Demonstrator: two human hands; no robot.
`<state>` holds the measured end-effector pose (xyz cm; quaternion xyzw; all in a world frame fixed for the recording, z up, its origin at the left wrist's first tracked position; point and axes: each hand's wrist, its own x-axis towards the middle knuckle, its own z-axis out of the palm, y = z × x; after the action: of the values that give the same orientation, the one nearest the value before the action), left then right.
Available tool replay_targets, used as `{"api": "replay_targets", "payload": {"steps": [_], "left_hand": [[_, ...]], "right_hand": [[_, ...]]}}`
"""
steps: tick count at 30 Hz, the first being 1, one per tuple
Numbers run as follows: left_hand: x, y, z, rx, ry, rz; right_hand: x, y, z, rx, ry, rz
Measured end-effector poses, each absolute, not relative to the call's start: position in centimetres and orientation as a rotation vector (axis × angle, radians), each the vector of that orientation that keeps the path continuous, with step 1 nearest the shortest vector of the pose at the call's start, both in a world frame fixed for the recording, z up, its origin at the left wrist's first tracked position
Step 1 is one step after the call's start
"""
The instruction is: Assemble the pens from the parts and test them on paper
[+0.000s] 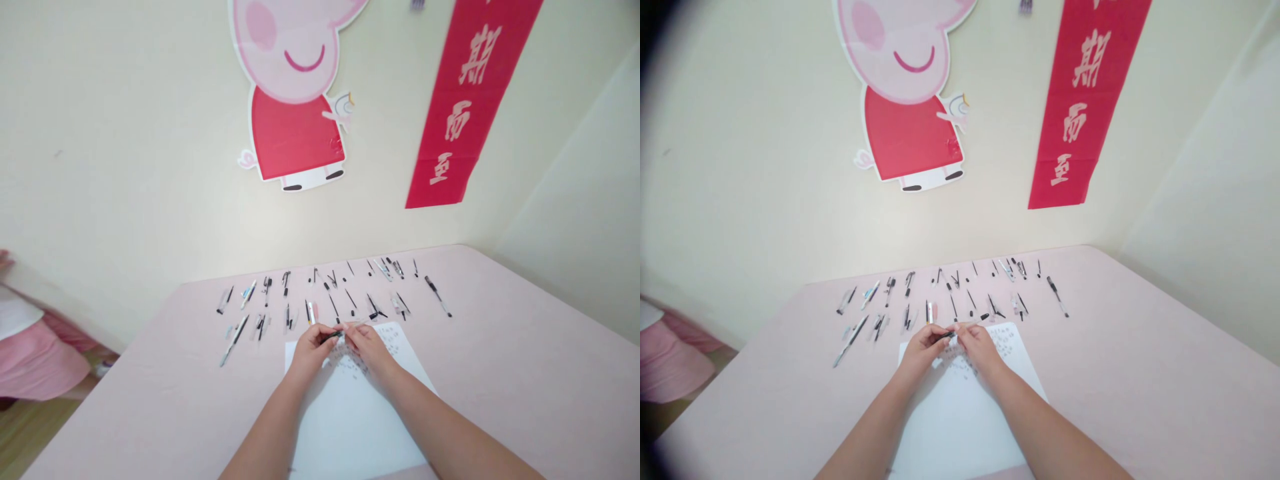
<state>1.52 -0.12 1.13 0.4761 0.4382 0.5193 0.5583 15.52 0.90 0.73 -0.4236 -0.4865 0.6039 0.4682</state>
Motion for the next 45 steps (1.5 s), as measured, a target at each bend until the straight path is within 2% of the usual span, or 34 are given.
{"api": "replay_targets", "payload": {"steps": [18,22,35,40,45], "left_hand": [[0.9,0.2,1.2,1.009,1.088,1.321],[0.7,0.3,1.1,0.979,1.108,1.353],[-0.2,1.0,-0.3,1.146,1.313,1.426],[-0.1,0.8,0.0,1.151,1.315,1.451],[0.3,0.8,0.1,1.099,1.177,1.486]], "right_hand": [[17.8,2.2,1.1,-0.999,-1.014,1.205],[17.9,2.2,1.0,-1.022,-1.209,1.097],[18.8,1.9,2.2,-1.060,-2.074,0.289],[18.4,1.3,2.8,-1.140,-2.221,0.215],[19.2,1.8,2.7,-1.197,-2.145,0.310]]}}
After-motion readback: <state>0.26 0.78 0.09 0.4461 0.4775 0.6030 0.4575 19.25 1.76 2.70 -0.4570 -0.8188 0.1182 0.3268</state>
